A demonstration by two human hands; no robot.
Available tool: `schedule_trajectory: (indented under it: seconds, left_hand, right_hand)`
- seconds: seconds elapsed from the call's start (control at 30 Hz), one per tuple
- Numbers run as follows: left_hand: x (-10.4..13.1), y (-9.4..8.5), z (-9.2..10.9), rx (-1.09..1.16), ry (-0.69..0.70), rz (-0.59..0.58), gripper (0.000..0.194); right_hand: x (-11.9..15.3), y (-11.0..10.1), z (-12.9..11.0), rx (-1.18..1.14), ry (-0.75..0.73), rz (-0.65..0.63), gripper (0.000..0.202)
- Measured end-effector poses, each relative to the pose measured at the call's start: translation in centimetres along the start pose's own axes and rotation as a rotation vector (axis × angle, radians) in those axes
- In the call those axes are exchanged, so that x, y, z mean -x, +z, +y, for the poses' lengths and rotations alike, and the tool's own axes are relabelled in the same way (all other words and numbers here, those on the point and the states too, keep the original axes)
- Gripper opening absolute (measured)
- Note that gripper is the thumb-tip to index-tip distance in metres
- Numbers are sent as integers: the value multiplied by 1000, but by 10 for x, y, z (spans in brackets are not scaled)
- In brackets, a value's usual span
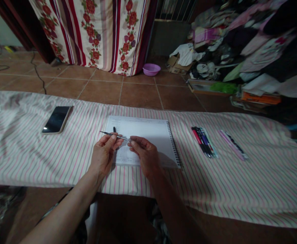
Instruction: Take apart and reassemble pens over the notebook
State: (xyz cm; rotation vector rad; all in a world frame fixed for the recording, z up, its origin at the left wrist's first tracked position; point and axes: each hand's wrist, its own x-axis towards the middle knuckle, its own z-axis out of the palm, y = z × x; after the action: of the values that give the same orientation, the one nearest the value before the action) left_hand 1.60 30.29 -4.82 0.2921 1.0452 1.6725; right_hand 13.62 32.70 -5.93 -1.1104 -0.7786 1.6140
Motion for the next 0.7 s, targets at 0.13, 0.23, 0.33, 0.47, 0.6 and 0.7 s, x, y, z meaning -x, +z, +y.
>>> schedule_trajectory:
  seconds: [0.13, 0.23, 0.33, 0.47, 0.6, 0.7]
  left_hand:
    - [0, 0, -1, 2, 0, -10, 3]
    - [0, -1, -2, 0, 2, -30, 2]
    - [0, -1, -4, -15, 9, -43, 4]
    - [0, -2, -4, -39, 18, -62, 7]
    - [-1, -2, -5, -56, 13, -61, 9]
    - [-1, -3, -5, -60, 13, -65, 11]
  right_hand:
    - [0, 0, 0, 8, -10, -10, 19]
    - [0, 1, -1, 23, -20, -9, 19]
    - [1, 1, 0, 35, -30, -8, 19]
    - [1, 1, 1, 41, -39, -19, 20]
    - [1, 1, 1, 86, -52, -16, 21]
    - [1, 1, 0, 124, -69, -15, 20]
